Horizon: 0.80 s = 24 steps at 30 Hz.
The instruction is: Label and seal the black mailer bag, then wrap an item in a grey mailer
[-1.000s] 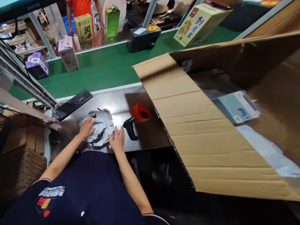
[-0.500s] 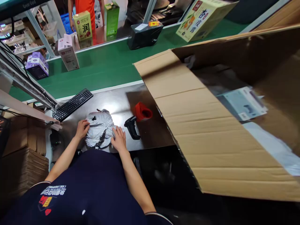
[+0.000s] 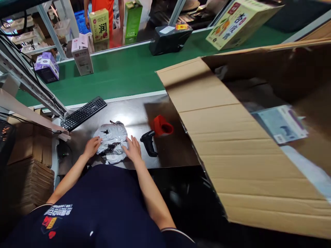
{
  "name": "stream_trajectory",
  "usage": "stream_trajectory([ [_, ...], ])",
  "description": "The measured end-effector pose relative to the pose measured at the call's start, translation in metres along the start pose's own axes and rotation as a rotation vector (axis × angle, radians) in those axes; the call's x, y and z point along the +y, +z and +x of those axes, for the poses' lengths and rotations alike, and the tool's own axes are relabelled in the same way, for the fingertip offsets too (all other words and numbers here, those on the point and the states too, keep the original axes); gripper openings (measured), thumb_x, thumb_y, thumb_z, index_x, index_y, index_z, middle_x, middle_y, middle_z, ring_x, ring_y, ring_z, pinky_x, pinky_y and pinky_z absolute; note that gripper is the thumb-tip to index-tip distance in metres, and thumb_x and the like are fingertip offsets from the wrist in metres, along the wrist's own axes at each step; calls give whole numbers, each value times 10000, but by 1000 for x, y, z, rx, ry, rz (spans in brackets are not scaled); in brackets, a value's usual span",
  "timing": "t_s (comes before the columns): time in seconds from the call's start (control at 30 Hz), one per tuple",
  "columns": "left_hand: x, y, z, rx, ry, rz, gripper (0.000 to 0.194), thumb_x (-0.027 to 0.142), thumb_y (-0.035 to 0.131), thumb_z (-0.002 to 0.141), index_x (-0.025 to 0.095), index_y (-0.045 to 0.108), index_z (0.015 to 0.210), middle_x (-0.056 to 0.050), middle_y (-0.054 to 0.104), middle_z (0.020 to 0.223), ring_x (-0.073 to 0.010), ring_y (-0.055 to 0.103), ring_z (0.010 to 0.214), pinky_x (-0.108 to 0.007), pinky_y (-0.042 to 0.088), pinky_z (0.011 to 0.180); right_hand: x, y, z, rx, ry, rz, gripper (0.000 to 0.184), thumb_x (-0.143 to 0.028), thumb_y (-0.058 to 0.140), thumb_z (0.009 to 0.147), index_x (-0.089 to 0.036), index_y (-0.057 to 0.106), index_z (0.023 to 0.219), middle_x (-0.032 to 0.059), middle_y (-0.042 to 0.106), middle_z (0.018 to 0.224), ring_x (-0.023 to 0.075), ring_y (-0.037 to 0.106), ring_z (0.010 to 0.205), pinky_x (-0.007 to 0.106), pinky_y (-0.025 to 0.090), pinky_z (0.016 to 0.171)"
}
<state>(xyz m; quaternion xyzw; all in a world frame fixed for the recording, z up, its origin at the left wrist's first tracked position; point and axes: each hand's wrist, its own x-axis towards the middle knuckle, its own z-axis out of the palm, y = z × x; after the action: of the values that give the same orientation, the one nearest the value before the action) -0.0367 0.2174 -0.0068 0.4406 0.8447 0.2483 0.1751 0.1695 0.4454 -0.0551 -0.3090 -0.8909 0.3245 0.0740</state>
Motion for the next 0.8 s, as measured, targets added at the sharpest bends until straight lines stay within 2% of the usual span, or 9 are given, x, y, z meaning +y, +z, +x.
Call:
stream_trajectory([
  [0.07,9,-9,5,86,-38,-14,340,254,559,1000,244,744,1286,-133,597,1490,-341,498,1422,-507,384,1211,9,-3,-5,6,79,-9,708,-465,630,902,-146,510,1522,212,397,1642,401,364,1518,562,335,1232],
  [0.13,27,-10,5,121,-8,-17,346,291,597,986,237,728,1302,-140,604,1469,-345,509,1396,-502,396,1193,7,-4,-8,3,110,-26,715,-447,622,910,-132,487,1538,229,437,1609,400,422,1476,562,331,1229],
  [0.27,72,7,3,-33,182,62,646,379,830,825,184,631,1407,-193,585,1464,-397,499,1373,-522,386,1174,-13,-1,-8,78,32,-90,799,-469,640,902,-99,410,1572,241,405,1626,406,359,1509,606,198,1273],
  [0.33,84,9,10,-127,164,125,454,282,800,838,157,710,1265,-209,652,1344,-413,545,1302,-527,415,1123,-22,-3,-3,75,11,-115,853,-474,666,885,-88,371,1586,252,371,1643,416,324,1524,619,175,1274],
  [0.4,84,0,25,-168,97,137,232,193,676,904,163,764,1116,-186,719,1175,-386,611,1194,-497,459,1056,-27,-9,4,45,22,-127,871,-453,677,879,-80,351,1595,269,419,1603,433,382,1479,614,240,1246],
  [0.5,73,-27,55,-153,17,71,230,178,614,932,222,793,1070,-113,757,1078,-328,656,1106,-431,498,1001,-31,-24,19,-9,15,-136,868,-394,683,877,-81,338,1610,259,582,1429,431,534,1308,566,360,1167],
  [0.6,62,-47,78,-154,-26,69,211,172,657,901,250,804,1032,-70,767,1038,-297,671,1039,-395,520,956,-37,-33,31,-27,-35,-180,844,-301,683,867,-88,347,1612,235,621,1367,417,566,1238,558,353,1164],
  [0.7,56,-46,84,-111,-28,126,216,153,664,906,210,779,1079,-96,741,1049,-297,660,1030,-402,513,971,-47,-32,29,19,-95,-162,787,-302,692,873,-79,410,1573,243,571,1438,417,527,1290,557,336,1183],
  [0.8,47,-32,77,-13,-14,191,263,159,649,940,148,705,1196,-155,674,1176,-325,593,1185,-428,448,1074,-60,-20,14,58,-283,-152,603,-352,670,927,-98,548,1460,222,556,1465,380,498,1333,504,367,1169],
])
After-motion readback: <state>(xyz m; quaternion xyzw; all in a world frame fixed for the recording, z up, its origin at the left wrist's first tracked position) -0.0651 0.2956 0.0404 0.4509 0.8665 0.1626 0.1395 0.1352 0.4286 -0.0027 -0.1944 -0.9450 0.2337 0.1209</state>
